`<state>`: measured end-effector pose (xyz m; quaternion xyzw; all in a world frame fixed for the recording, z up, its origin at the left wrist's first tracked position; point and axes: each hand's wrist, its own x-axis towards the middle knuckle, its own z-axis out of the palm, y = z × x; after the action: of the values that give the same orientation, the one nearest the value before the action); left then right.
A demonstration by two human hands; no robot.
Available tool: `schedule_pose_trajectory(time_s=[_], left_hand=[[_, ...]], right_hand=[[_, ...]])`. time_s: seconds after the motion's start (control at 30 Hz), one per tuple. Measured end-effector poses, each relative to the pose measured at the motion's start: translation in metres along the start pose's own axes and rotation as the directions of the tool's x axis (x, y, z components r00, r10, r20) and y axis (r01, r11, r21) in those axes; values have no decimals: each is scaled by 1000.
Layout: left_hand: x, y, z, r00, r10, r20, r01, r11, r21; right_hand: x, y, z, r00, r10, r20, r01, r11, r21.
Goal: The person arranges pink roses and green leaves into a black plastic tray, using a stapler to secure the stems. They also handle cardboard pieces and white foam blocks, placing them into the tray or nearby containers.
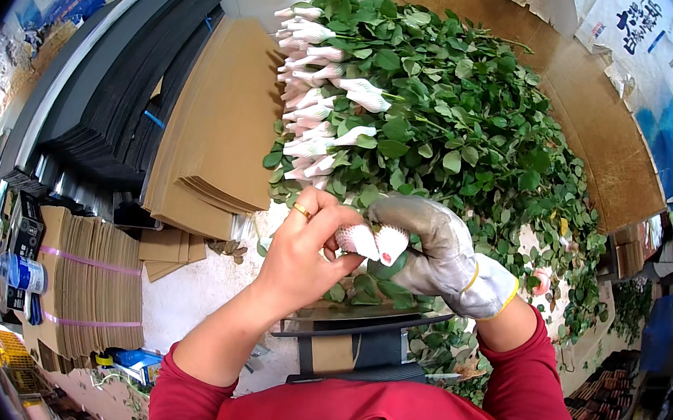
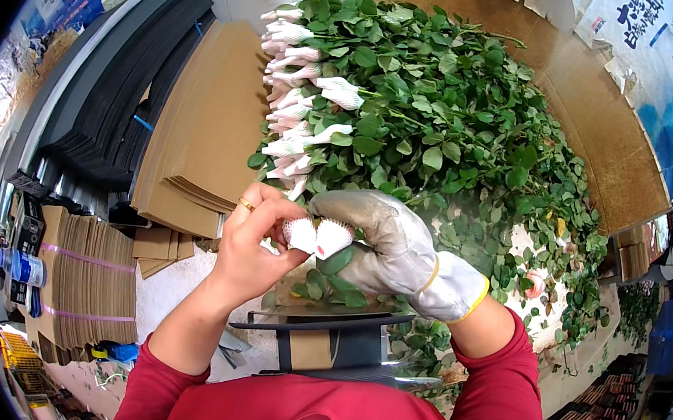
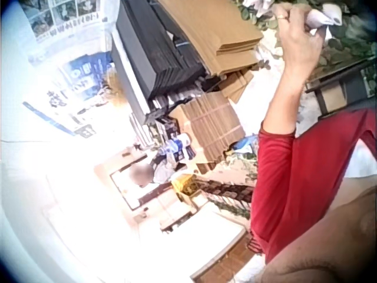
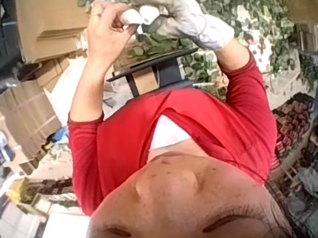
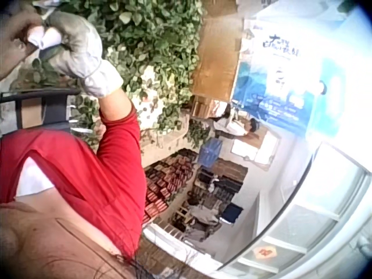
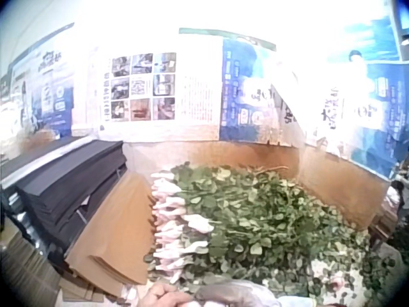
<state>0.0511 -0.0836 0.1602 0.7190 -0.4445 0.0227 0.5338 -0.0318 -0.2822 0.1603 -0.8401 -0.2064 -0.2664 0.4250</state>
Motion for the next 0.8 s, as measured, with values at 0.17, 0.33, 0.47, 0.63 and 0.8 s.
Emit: schedule_pose_trajectory(time_s=[0.17,0.33,0.47,0.63,0.8], left_hand=[[0,-4,0,1000,19,-12,-19,999,-26],[0,-3,3,999,34,-23,-34,999,-7],[0,-4,4,1000,8,-26,-9,999,-31],[-29,-41,-29,937,-339,-88,343,939,27],[-80,-93,-59,719,-605,-342,542,796,-269]], right_hand=[[4,2,4,996,-71,-45,72,997,16],[9,-2,-3,994,-107,-39,106,994,-10],[14,-11,-8,996,-82,-16,81,996,-47],[33,18,3,984,116,136,-121,992,29],[42,82,64,888,290,357,-261,957,-129]])
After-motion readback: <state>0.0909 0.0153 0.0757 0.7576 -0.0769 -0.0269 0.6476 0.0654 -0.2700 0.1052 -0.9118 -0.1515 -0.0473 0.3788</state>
